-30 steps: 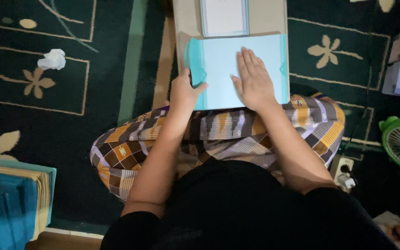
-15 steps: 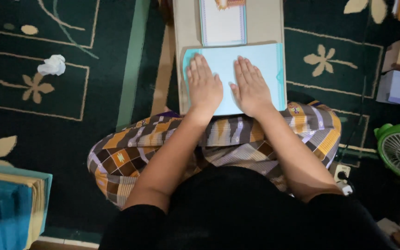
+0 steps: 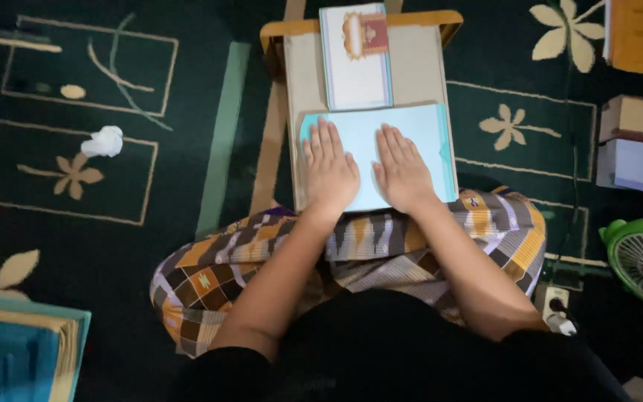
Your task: The person sits on the floor and wraps a book with light blue paper. They fold the paper over the book's edges and smooth it down with their hands, repeating the process for multiple books.
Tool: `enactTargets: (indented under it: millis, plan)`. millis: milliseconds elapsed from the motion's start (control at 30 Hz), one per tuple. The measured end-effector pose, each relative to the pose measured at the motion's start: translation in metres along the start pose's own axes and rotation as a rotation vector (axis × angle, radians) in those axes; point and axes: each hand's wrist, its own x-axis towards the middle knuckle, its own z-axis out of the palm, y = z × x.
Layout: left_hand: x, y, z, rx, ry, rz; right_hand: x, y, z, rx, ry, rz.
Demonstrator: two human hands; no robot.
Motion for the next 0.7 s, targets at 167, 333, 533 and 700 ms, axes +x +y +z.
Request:
enactTargets:
  millis: [167,333,533,700]
  plan:
    - [-0.001,-0.002,-0.009,-0.063,-0.032,-0.003,0.033,-0.004,-0.007,0.005,0.008,0.031]
    - [0.003,-0.002,-0.006,-0.044,-0.004,-0.071,0.015,0.015,-0.008,0.063,0.129,0.115]
    - [0.002,-0.007,0.005,-0.079,0.022,-0.119,-0.014,0.038,-0.013,0.132,0.129,0.345]
    - [-0.014,-0.014,-0.034,-0.093,-0.016,-0.039,-0.007,0.037,-0.016,0.084,0.045,0.396]
